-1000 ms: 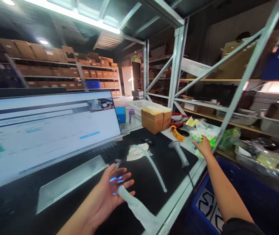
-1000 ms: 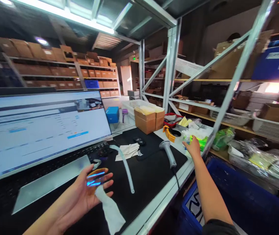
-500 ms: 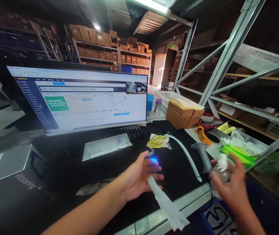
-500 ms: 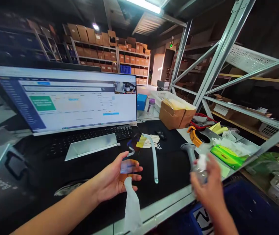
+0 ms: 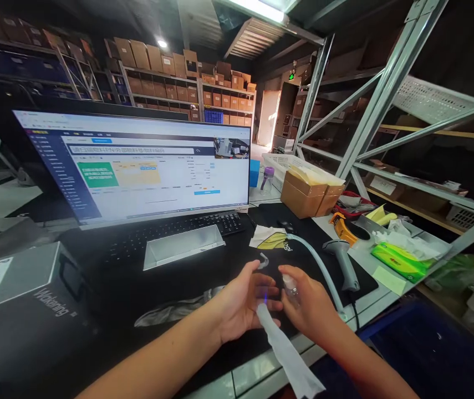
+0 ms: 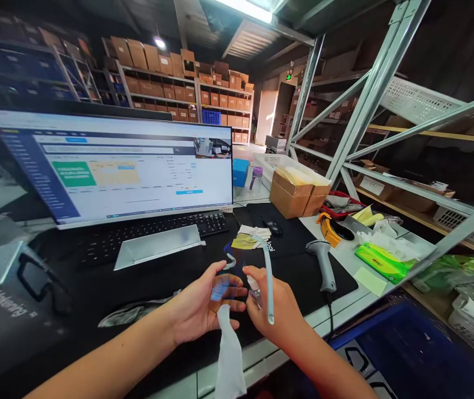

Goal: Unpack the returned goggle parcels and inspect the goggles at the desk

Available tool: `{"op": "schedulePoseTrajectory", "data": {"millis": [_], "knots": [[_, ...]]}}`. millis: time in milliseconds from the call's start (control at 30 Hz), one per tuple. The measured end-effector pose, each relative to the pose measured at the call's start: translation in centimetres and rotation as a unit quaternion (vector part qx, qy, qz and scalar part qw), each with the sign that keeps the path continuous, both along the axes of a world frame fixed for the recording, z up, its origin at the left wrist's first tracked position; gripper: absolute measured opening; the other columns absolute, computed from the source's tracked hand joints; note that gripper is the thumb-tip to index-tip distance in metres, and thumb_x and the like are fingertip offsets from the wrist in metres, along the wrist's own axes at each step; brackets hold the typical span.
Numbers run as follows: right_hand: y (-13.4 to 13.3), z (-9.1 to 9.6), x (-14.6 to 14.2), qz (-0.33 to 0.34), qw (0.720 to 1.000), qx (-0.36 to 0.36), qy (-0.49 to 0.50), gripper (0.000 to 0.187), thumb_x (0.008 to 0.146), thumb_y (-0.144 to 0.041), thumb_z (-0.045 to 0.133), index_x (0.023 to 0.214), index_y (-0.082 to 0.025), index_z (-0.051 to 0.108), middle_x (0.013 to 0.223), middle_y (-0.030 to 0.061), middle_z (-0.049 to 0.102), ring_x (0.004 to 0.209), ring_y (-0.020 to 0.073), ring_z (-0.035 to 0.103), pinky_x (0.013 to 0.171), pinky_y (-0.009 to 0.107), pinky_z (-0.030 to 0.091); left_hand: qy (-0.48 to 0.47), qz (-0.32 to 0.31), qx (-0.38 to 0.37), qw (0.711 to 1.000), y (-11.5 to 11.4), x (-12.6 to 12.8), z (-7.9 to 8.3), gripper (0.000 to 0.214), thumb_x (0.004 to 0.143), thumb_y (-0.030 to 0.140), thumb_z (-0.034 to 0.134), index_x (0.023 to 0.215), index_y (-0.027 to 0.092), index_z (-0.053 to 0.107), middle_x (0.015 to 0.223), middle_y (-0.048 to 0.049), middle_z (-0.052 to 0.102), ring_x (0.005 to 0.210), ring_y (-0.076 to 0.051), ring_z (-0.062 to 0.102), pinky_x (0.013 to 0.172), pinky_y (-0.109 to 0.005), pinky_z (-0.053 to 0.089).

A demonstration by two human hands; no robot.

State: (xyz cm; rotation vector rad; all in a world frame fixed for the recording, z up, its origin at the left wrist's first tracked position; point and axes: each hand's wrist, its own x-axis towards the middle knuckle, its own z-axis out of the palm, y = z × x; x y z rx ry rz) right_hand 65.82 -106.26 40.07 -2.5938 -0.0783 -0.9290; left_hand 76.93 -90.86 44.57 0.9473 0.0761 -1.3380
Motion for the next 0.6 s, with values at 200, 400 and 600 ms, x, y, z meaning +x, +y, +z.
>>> {"op": "schedulePoseTrajectory", "data": {"millis": [200, 400, 600], "knots": [[-1.7, -0.5, -2.3, -0.09, 0.987, 0.135, -0.014, 0.066, 0.089, -0.024, 0.058, 0.149, -0.027, 0.031, 0.106, 0.0055, 0.067, 0.084, 0.0196, 0.07, 0.075, 0.033, 0.058, -0.032, 0.039, 0.029, 0.998, 0.3, -0.1, 0.2, 0.044, 0.096, 0.053, 0.047, 0.088, 0.013, 0.065, 0.092, -0.0086, 0.066, 0.067, -0.02, 0.066, 0.055, -0.037, 0.06], [-14.1, 1.2, -6.1, -0.338, 0.919, 0.168, -0.118, 0.073, 0.095, -0.038, 0.045, 0.155, -0.015, 0.011, 0.127, 0.0165, 0.056, 0.109, 0.0262, 0.062, 0.092, 0.044, 0.053, -0.139, 0.134, 0.065, 0.979, 0.8, 0.9, 0.5, 0.029, 0.095, 0.04, 0.054, 0.101, 0.015, 0.066, 0.11, -0.0106, 0.068, 0.073, -0.02, 0.068, 0.061, -0.04, 0.062], [-25.9, 0.0, -7.2, -0.485, 0.855, 0.15, -0.105, 0.078, 0.082, -0.032, 0.057, 0.147, -0.003, 0.024, 0.131, 0.0268, 0.053, 0.121, 0.0356, 0.053, 0.104, 0.051, 0.041, -0.163, 0.156, 0.08, 0.971, 0.7, 1.6, 0.8, 0.03, 0.097, 0.038, 0.051, 0.103, 0.014, 0.066, 0.112, -0.0112, 0.07, 0.074, -0.02, 0.07, 0.059, -0.037, 0.062]]}}
